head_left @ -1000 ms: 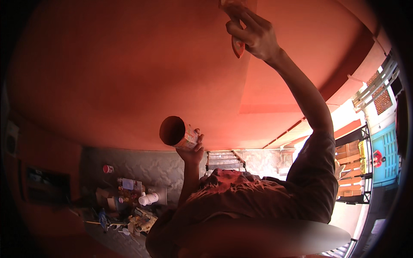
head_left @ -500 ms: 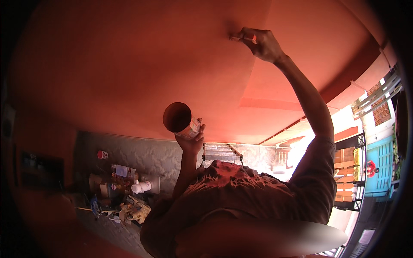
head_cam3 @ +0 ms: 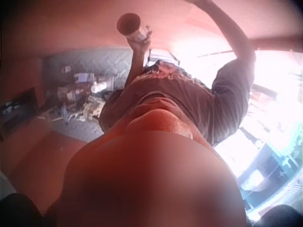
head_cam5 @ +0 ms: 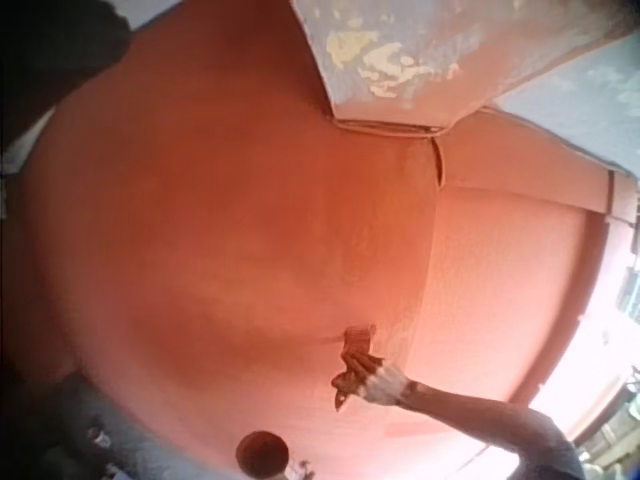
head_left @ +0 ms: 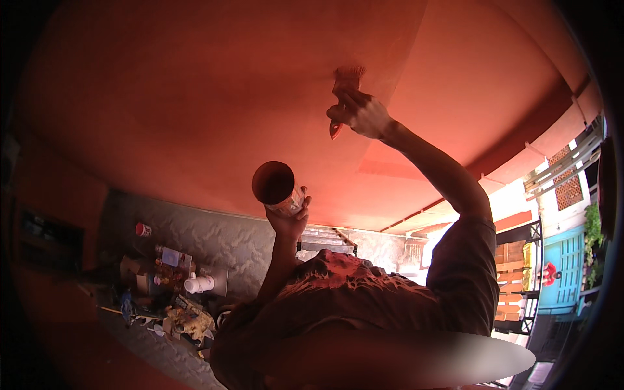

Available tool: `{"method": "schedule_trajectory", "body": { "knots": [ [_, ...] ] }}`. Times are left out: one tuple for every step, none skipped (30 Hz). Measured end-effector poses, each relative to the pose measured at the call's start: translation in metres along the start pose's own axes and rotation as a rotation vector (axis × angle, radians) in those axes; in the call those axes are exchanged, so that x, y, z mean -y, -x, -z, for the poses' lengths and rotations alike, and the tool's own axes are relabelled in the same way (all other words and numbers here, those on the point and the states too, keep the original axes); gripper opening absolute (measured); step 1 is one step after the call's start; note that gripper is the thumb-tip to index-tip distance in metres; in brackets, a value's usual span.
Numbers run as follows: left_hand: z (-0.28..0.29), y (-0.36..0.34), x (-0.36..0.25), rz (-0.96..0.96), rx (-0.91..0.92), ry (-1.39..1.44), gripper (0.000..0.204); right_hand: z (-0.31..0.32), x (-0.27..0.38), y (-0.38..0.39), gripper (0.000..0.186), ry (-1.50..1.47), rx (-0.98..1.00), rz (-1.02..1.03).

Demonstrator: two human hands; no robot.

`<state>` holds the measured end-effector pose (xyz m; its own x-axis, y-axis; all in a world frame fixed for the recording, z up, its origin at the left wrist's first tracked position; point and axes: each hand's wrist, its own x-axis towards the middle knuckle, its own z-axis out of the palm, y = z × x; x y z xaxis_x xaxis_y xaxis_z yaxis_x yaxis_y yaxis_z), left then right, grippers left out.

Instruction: The person paints a ceiling using a paintbrush and a small container of paint. They repeatedly dip the brush into the container and apply paint to the ceiling surface.

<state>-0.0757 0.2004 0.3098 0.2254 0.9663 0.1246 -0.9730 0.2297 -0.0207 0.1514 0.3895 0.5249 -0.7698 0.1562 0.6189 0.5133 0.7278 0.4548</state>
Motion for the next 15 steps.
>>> {"method": "schedule_trajectory", "body": {
  "knots": [
    [-0.001, 0.001, 0.001, 0.0, -0.006, -0.006, 0.064, -0.002, 0.008, 0.003, 0.023, -0.089, 0.105, -0.043],
    [-0.002, 0.001, 0.001, -0.002, -0.021, 0.001, 0.063, -0.003, 0.011, 0.006, 0.024, -0.178, 0.21, -0.087],
    [-0.003, 0.001, 0.001, -0.019, -0.018, 0.007, 0.063, -0.001, 0.006, 0.001, 0.02, -0.272, 0.165, -0.192],
    [-0.003, 0.002, 0.001, -0.035, -0.02, 0.013, 0.063, 0.007, -0.006, -0.012, 0.015, -0.366, 0.121, -0.298],
    [-0.004, 0.004, 0.001, -0.055, -0.004, 0.014, 0.062, 0.016, -0.019, -0.025, 0.011, -0.459, 0.078, -0.404],
    [-0.004, 0.008, 0.0, -0.072, 0.008, 0.013, 0.062, 0.028, -0.035, -0.036, 0.01, -0.559, -0.014, -0.513],
    [-0.003, 0.01, -0.001, -0.07, 0.019, -0.002, 0.062, 0.039, -0.055, -0.042, 0.01, -0.65, -0.111, -0.625],
    [-0.001, 0.01, -0.003, -0.066, 0.034, -0.017, 0.062, 0.046, -0.084, -0.037, 0.005, -0.672, -0.222, -0.66],
    [0.0, 0.01, -0.003, -0.07, 0.049, -0.029, 0.063, 0.055, -0.1, -0.038, 0.003, -0.698, -0.329, -0.688],
    [0.0, 0.013, -0.004, -0.086, 0.047, -0.027, 0.063, 0.055, -0.1, -0.034, 0.003, -0.64, -0.401, -0.696],
    [-0.001, 0.016, -0.005, -0.103, 0.045, -0.025, 0.063, 0.055, -0.096, -0.027, 0.005, -0.582, -0.473, -0.703],
    [0.001, 0.016, -0.006, -0.112, 0.038, -0.02, 0.063, 0.061, -0.088, -0.024, 0.006, -0.522, -0.541, -0.701],
    [0.002, 0.014, -0.007, -0.116, 0.034, -0.013, 0.063, 0.064, -0.068, -0.022, 0.006, -0.451, -0.528, -0.715],
    [0.003, 0.012, -0.008, -0.107, 0.017, -0.012, 0.063, 0.063, -0.048, -0.02, 0.011, -0.458, -0.585, -0.635],
    [0.004, 0.01, -0.01, -0.1, 0.004, -0.013, 0.063, 0.057, -0.036, -0.018, 0.017, -0.465, -0.645, -0.551]
  ]
}}
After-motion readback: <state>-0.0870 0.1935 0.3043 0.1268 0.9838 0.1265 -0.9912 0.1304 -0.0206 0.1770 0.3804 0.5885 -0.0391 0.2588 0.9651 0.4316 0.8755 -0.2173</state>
